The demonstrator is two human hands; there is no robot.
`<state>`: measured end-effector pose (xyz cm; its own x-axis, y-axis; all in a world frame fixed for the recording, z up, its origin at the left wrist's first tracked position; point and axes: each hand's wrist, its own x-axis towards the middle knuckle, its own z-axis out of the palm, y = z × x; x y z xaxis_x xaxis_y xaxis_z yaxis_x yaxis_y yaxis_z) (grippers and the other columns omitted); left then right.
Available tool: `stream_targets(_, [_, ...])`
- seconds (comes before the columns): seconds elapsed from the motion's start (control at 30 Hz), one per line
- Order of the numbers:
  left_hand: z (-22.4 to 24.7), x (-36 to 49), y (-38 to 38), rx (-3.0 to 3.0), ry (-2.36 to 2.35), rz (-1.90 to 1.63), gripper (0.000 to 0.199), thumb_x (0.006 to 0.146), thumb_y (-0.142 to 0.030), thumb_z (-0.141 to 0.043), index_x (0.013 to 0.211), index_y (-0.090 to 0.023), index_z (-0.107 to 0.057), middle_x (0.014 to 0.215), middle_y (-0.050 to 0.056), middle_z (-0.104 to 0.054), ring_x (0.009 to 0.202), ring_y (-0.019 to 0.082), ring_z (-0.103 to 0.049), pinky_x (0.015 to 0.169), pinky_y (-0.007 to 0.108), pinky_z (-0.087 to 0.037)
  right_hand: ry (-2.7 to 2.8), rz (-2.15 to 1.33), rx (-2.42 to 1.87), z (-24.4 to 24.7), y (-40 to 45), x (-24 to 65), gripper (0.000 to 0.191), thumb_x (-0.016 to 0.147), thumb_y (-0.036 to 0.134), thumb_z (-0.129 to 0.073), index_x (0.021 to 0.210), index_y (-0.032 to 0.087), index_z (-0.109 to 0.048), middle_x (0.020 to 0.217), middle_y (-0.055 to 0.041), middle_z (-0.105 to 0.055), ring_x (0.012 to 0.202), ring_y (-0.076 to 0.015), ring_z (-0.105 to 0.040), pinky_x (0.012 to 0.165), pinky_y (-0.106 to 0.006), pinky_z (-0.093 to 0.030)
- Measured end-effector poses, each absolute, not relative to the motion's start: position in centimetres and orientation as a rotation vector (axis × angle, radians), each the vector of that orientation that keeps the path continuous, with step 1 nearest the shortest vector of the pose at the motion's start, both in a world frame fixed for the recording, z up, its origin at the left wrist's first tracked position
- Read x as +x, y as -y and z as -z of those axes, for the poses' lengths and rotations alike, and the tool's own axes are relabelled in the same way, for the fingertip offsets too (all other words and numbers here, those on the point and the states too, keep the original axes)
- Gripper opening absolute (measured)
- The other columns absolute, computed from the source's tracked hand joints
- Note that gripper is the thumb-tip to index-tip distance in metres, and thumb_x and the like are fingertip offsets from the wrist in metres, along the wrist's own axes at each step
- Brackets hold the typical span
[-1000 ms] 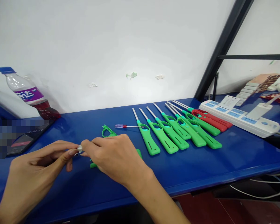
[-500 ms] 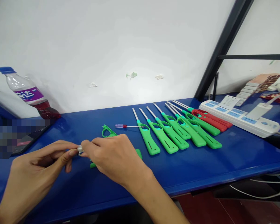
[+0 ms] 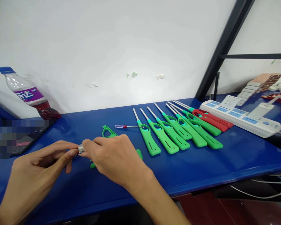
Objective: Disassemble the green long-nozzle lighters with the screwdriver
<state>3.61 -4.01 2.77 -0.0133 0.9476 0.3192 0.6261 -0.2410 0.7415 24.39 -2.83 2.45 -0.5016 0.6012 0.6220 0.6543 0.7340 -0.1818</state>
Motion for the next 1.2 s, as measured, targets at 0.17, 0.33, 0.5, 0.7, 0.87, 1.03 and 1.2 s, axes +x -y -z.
stream_targets(0.17, [-2.89,3.64,3.84,1.884,-1.642,-1.151,0.026,0.083,-0.052,-0.072,0.089,-0.027,-0.076,0.056,-0.005,-0.062,0.047,0.010,-0.050,0.044,0.022,-0.035,2.226,0.104,-0.934,-2.31,2.87,24.30,0.030,0.110,0.038,-0.045,0.110,0.020,-0.070,0.087,0.0013,-0.077,0.077,-0.0111,-0.072,0.059,-0.028,-0.036])
stream_targets(0.33, [-2.63,3.45,3.86,1.866,-1.643,-1.154,0.026,0.082,-0.053,-0.072,0.089,-0.027,-0.076,0.055,-0.005,-0.062,0.046,0.010,-0.049,0.043,0.022,-0.035,2.196,0.133,-0.938,-2.27,2.84,24.23,0.032,0.109,0.040,-0.045,0.109,0.020,-0.071,0.084,0.0036,-0.077,0.071,-0.0113,-0.071,0.056,-0.031,-0.033])
stream_targets(0.5, [-2.63,3.41,3.82,1.875,-1.639,-1.156,0.028,0.082,-0.054,-0.072,0.089,-0.027,-0.076,0.057,-0.004,-0.062,0.048,0.011,-0.051,0.044,0.022,-0.035,2.186,0.136,-0.940,-2.33,2.84,24.24,0.033,0.109,0.041,-0.045,0.109,0.020,-0.072,0.082,0.0042,-0.076,0.069,-0.0114,-0.071,0.055,-0.031,-0.032])
stream_targets(0.7, [-2.84,3.47,3.93,1.890,-1.612,-1.170,0.027,0.082,-0.054,-0.073,0.088,-0.027,-0.076,0.054,-0.005,-0.060,0.046,0.010,-0.048,0.042,0.021,-0.034,2.196,0.112,-0.952,-2.33,2.80,24.31,0.036,0.109,0.043,-0.044,0.108,0.020,-0.072,0.079,0.0040,-0.075,0.068,-0.0116,-0.070,0.055,-0.031,-0.032])
stream_targets(0.87, [-2.73,3.54,3.84,1.904,-1.578,-1.199,0.027,0.084,-0.053,-0.072,0.090,-0.027,-0.077,0.055,-0.005,-0.060,0.046,0.009,-0.047,0.042,0.020,-0.033,2.190,0.071,-0.982,-2.41,2.84,24.16,0.038,0.109,0.045,-0.043,0.108,0.021,-0.072,0.083,0.0034,-0.077,0.073,-0.0119,-0.072,0.056,-0.031,-0.033])
stream_targets(1.03, [-2.60,3.38,3.93,1.870,-1.605,-1.192,0.028,0.086,-0.053,-0.072,0.096,-0.027,-0.077,0.057,-0.004,-0.062,0.047,0.009,-0.047,0.041,0.021,-0.032,2.159,0.014,-1.031,-2.48,2.99,24.13,0.038,0.109,0.047,-0.042,0.110,0.023,-0.071,0.090,0.0029,-0.079,0.082,-0.0121,-0.074,0.060,-0.029,-0.036])
stream_targets(1.2, [-2.93,3.62,4.03,1.841,-1.574,-1.223,0.031,0.082,-0.055,-0.074,0.090,-0.026,-0.079,0.053,-0.003,-0.062,0.042,0.009,-0.044,0.037,0.021,-0.028,2.167,-0.021,-1.047,-2.55,3.06,24.17,0.037,0.109,0.047,-0.042,0.108,0.024,-0.071,0.090,0.0026,-0.080,0.082,-0.0120,-0.075,0.061,-0.027,-0.038])
